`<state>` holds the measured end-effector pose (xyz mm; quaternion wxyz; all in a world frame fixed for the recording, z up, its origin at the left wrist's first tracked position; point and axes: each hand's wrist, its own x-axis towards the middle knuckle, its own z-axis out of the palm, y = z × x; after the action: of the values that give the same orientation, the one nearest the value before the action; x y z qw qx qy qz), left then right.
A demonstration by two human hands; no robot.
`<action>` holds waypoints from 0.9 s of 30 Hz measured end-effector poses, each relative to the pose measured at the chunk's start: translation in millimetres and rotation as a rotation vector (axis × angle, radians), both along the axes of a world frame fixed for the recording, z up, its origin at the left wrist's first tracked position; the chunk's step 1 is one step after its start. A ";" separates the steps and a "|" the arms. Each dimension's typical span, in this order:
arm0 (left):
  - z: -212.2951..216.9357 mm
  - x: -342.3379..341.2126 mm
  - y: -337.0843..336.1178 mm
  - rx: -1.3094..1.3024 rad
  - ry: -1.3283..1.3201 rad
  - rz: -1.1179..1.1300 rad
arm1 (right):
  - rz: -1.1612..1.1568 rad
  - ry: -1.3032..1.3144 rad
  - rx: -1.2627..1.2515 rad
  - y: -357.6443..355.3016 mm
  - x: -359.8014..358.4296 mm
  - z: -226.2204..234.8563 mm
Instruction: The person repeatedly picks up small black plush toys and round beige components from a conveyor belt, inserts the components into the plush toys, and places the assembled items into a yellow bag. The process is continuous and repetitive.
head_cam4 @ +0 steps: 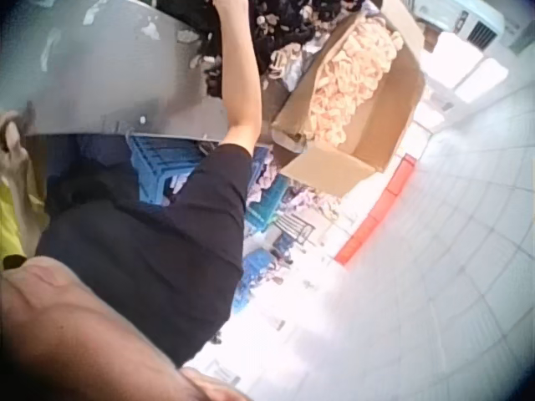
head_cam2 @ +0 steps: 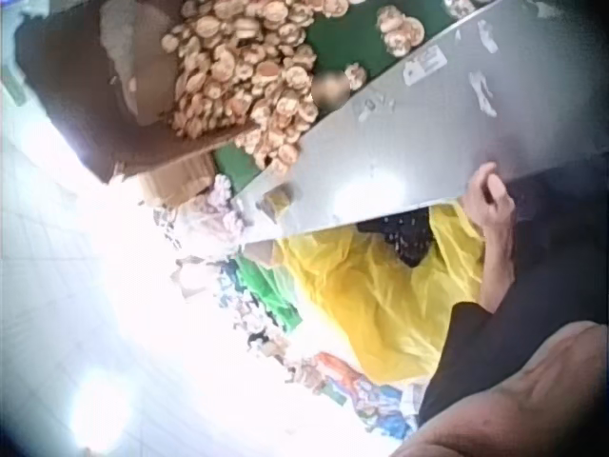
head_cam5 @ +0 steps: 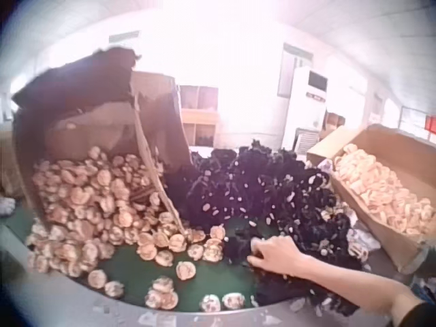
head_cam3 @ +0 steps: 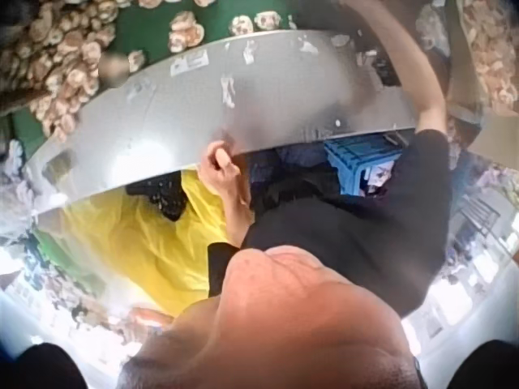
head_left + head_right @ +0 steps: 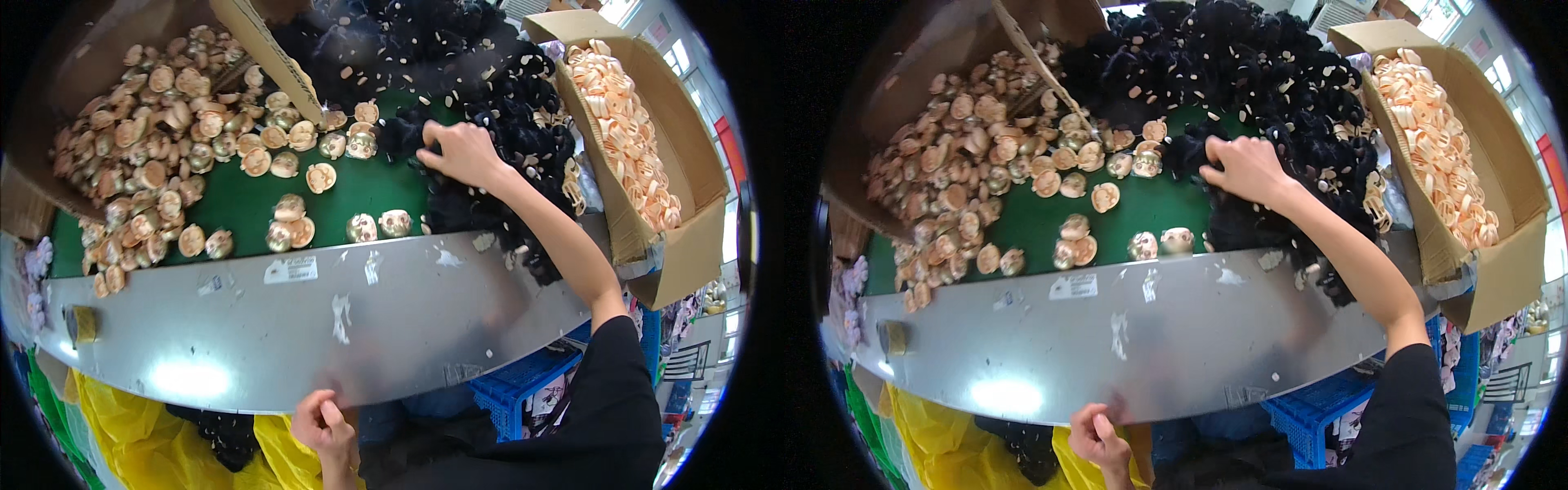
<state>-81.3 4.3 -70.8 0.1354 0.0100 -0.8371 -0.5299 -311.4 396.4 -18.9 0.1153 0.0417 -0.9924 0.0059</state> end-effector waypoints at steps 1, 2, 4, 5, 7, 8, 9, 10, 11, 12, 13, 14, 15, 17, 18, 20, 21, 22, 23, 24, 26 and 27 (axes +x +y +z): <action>7.5 5.3 -2.1 0.097 -0.013 0.011 | -0.029 0.054 -0.015 0.2 -9.0 5.1; 13.6 9.3 -3.7 0.193 -0.028 0.017 | -0.041 0.021 -0.013 0.9 -18.1 6.8; 16.7 17.7 -8.1 0.312 0.002 0.028 | -0.040 -0.116 -0.052 0.1 -34.5 -4.1; 22.7 23.5 -10.6 0.326 -0.002 -0.028 | -0.071 -0.152 -0.093 17.1 -32.8 -23.7; 31.7 38.5 -22.4 0.304 -0.009 -0.083 | -0.108 -0.134 -0.115 3.6 -29.9 -21.9; 31.4 44.4 -27.5 0.326 0.022 -0.092 | -0.134 -0.086 -0.220 -3.4 -24.6 -17.2; 33.6 50.1 -30.2 0.356 0.006 -0.086 | -0.165 -0.036 -0.321 -7.2 -17.9 -8.9; 36.0 55.0 -32.5 0.385 -0.005 -0.074 | -0.062 0.103 -0.345 -16.8 -8.0 1.2; 38.8 58.2 -33.4 0.413 -0.017 -0.058 | -0.001 0.027 -0.572 -29.3 4.1 13.9; 43.5 59.3 -31.9 0.461 -0.011 -0.063 | 0.060 -0.053 -0.795 -41.9 20.4 29.5; 49.9 58.3 -28.0 0.509 -0.008 -0.070 | 0.120 -0.137 -1.016 -55.2 40.2 45.7; 55.9 56.5 -23.2 0.563 -0.007 -0.081 | 0.175 -0.198 -1.091 -72.7 65.7 64.9; 59.5 55.7 -20.5 0.616 -0.006 -0.095 | 0.229 -0.258 -1.166 -89.2 92.0 79.3; 60.1 47.7 -25.0 0.376 0.058 -0.204 | 0.323 -0.493 -1.304 -106.5 131.9 79.4; 68.3 34.1 -17.8 0.263 0.108 -0.241 | 0.348 -0.577 -1.360 -119.2 155.7 80.7; 73.9 16.3 -6.3 0.176 0.100 -0.336 | 0.393 -0.748 -1.454 -144.4 195.2 68.4; 73.2 12.6 -3.3 0.214 0.043 -0.396 | 0.402 -0.832 -1.482 -155.5 213.2 62.0; 70.4 12.0 -3.3 0.166 0.104 -0.429 | 0.389 -0.833 -1.519 -167.9 226.3 57.3; 70.1 15.7 0.7 0.348 -0.042 -0.469 | 0.374 -0.833 -1.557 -180.5 238.3 52.2; 66.4 21.3 2.8 0.427 -0.079 -0.409 | 0.332 -0.695 -1.580 -196.9 249.2 42.1; 55.3 30.8 2.9 0.476 -0.123 -0.309 | 0.221 -0.404 -1.674 -214.0 266.3 18.5; 52.0 36.4 -2.4 0.440 -0.128 -0.262 | 0.192 -0.320 -1.692 -219.5 270.8 8.8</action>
<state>-44.9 2.0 -18.8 0.0069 -0.0358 -0.7028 -0.7105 -40.6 176.9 -10.1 -0.0344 0.0243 -0.6509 0.7580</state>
